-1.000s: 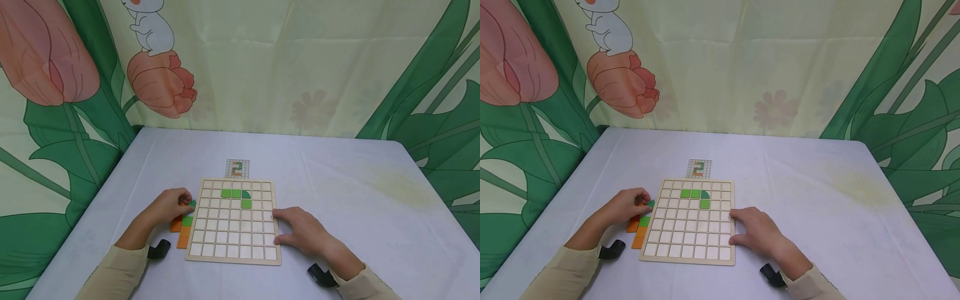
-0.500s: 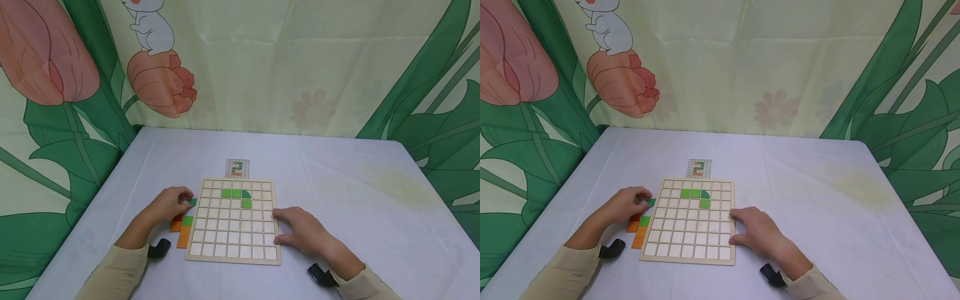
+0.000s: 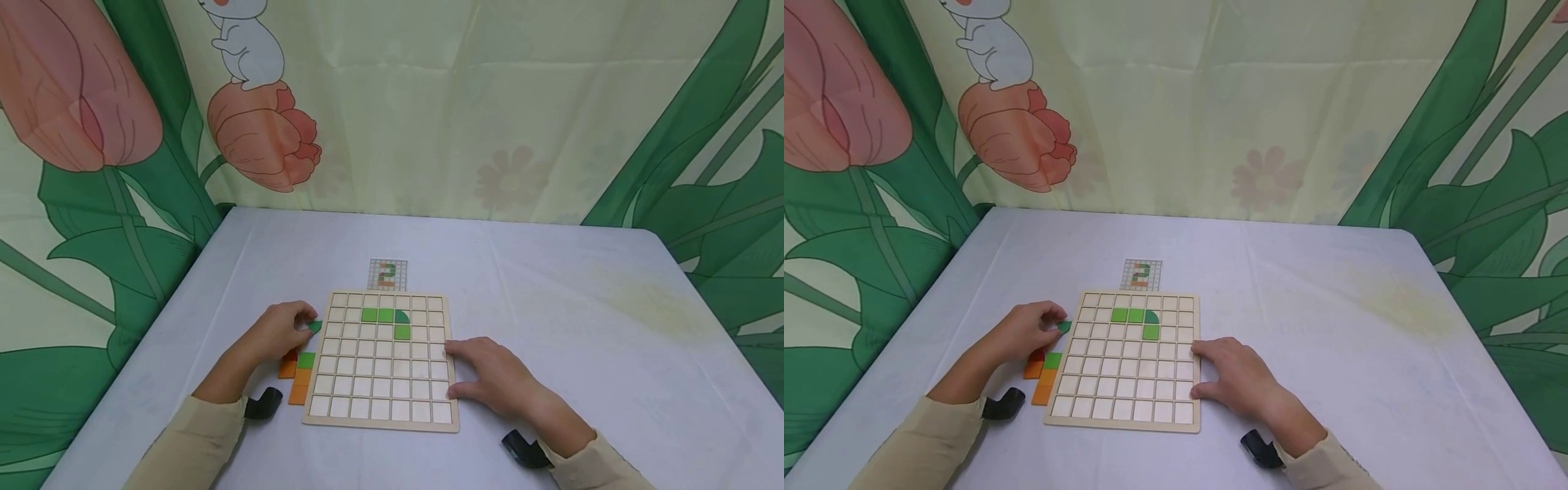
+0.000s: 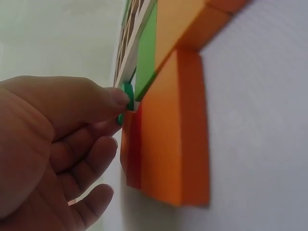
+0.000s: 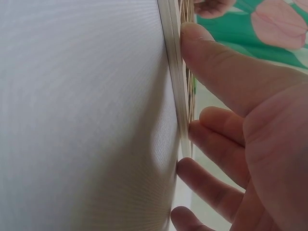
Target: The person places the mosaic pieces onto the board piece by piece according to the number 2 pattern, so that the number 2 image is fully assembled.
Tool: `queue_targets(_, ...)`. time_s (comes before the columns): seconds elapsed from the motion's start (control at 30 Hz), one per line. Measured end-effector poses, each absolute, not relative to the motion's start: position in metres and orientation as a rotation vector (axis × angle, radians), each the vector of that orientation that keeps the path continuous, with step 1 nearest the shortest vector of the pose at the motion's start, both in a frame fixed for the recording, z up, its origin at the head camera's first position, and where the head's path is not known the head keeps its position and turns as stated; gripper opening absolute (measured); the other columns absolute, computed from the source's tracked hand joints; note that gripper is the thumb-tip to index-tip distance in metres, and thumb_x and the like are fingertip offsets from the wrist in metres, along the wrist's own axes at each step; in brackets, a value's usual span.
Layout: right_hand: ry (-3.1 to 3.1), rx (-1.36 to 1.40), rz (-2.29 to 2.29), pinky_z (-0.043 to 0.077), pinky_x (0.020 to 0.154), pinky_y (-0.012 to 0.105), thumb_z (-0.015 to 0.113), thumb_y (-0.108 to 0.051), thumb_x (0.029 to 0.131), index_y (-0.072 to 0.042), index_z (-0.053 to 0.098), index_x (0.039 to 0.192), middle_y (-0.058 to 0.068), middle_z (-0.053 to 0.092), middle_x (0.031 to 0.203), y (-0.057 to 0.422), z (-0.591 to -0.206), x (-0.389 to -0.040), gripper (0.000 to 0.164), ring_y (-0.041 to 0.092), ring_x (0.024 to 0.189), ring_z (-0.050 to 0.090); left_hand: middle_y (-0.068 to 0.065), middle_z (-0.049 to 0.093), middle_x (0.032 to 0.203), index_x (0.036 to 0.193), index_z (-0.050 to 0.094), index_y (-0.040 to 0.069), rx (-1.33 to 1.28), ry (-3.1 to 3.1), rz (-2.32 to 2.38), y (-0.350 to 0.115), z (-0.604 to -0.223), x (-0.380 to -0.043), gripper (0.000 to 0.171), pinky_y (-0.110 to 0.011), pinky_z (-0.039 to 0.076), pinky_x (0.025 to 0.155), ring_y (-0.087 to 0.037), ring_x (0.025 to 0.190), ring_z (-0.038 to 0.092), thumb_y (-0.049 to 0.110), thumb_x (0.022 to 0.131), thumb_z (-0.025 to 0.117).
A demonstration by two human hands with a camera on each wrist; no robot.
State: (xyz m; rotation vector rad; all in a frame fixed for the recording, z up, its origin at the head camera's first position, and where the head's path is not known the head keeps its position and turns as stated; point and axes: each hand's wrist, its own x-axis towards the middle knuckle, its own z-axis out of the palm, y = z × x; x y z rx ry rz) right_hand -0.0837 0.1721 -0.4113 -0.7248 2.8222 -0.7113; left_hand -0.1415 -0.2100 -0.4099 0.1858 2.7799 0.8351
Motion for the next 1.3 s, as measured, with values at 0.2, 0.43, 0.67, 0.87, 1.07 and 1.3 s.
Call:
queue_targets(0.2, 2.82, -0.73, -0.72, 0.042, 0.101, 0.052, 0.084, -0.036, 0.08, -0.009, 0.062, 0.134, 0.007, 0.062, 0.132, 0.1729, -0.4101, -0.0838, 0.064, 0.032, 0.124, 0.053, -0.008, 0.067, 0.108, 0.116, 0.066, 0.002, 0.173, 2.796, 0.796, -0.2068, -0.4072, -0.1455, 0.027, -0.044, 0.052, 0.091, -0.024, 0.096, 0.057, 0.008, 0.089, 0.07)
queue_targets(0.43, 2.818, -0.721, -0.717, 0.042, 0.102, 0.052, 0.083, -0.038, 0.08, -0.011, 0.062, 0.134, 0.007, 0.062, 0.133, 0.173, -0.4066, -0.0837, 0.064, 0.032, 0.124, 0.053, -0.01, 0.068, 0.108, 0.118, 0.064, -0.001, 0.2, 2.816, 0.797, -0.2053, -0.4063, -0.1503, 0.031, -0.045, 0.052, 0.093, -0.026, 0.101, 0.062, 0.009, 0.09, 0.072)
queue_targets(0.67, 2.809, -0.713, -0.728, 0.041, 0.102, 0.052, 0.083, -0.037, 0.08, -0.01, 0.062, 0.134, 0.007, 0.062, 0.133, 0.1727, -0.4072, -0.0838, 0.063, 0.033, 0.125, 0.053, -0.01, 0.068, 0.109, 0.119, 0.064, -0.001, 0.178, 2.805, 0.796, -0.2069, -0.4086, -0.1505, 0.032, -0.045, 0.051, 0.095, -0.027, 0.103, 0.062, 0.01, 0.09, 0.072)
queue_targets(0.87, 2.811, -0.712, -0.723, 0.042, 0.102, 0.052, 0.083, -0.037, 0.08, -0.009, 0.062, 0.134, 0.008, 0.061, 0.133, 0.1719, -0.4069, -0.0832, 0.064, 0.033, 0.125, 0.053, -0.011, 0.067, 0.112, 0.12, 0.063, -0.001, 0.174, 2.805, 0.799, -0.2087, -0.4071, -0.1498, 0.035, -0.046, 0.049, 0.097, -0.028, 0.104, 0.06, 0.01, 0.089, 0.074)
queue_targets(1.07, 2.803, -0.721, -0.733, 0.042, 0.101, 0.052, 0.082, -0.039, 0.081, -0.011, 0.062, 0.134, 0.007, 0.061, 0.134, 0.1731, -0.4072, -0.0833, 0.064, 0.033, 0.125, 0.053, -0.009, 0.067, 0.107, 0.117, 0.065, -0.001, 0.189, 2.821, 0.783, -0.2103, -0.4073, -0.1507, 0.031, -0.045, 0.051, 0.094, -0.026, 0.099, 0.06, 0.01, 0.089, 0.074)
queue_targets(1.3, 2.814, -0.697, -0.718, 0.041, 0.103, 0.051, 0.084, -0.035, 0.08, -0.009, 0.062, 0.134, 0.008, 0.061, 0.135, 0.1716, -0.4103, -0.084, 0.064, 0.032, 0.126, 0.052, -0.008, 0.067, 0.108, 0.118, 0.066, 0.0, 0.187, 2.843, 0.8, -0.2087, -0.4028, -0.149, 0.032, -0.047, 0.051, 0.093, -0.028, 0.101, 0.059, 0.013, 0.089, 0.073)
